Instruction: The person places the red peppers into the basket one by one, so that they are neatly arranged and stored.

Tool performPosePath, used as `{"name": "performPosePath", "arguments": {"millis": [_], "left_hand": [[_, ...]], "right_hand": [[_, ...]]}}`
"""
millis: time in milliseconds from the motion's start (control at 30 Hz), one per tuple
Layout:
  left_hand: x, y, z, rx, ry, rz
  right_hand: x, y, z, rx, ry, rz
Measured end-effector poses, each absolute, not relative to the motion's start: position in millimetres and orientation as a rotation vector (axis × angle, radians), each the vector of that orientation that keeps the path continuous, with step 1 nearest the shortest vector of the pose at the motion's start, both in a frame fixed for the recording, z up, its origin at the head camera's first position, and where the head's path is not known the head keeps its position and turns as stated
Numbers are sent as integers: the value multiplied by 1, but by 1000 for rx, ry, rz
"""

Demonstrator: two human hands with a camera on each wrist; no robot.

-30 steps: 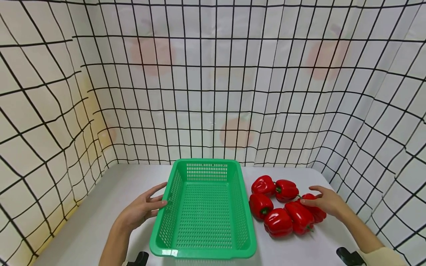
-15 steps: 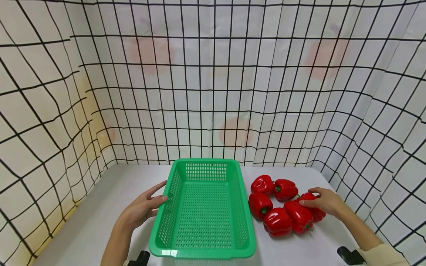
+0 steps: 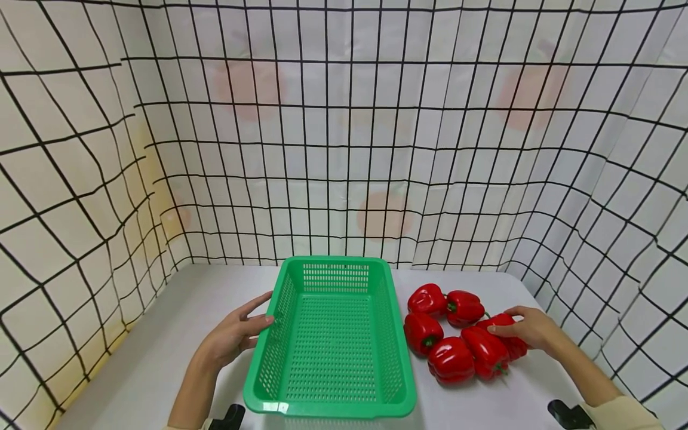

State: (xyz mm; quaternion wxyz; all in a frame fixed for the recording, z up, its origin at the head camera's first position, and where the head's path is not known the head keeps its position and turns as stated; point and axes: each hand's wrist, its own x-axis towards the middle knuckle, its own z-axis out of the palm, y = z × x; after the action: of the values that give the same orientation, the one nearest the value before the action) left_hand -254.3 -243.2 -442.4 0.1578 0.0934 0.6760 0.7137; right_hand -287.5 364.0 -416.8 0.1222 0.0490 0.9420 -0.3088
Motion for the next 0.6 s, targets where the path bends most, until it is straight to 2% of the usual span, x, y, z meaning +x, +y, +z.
{"name": "performPosePath", "arguments": {"millis": [600], "left_hand": [[-254,-243,-443,268,1933,2046]], "right_hand": [[-295,363,-433,186,2819,-878]]}}
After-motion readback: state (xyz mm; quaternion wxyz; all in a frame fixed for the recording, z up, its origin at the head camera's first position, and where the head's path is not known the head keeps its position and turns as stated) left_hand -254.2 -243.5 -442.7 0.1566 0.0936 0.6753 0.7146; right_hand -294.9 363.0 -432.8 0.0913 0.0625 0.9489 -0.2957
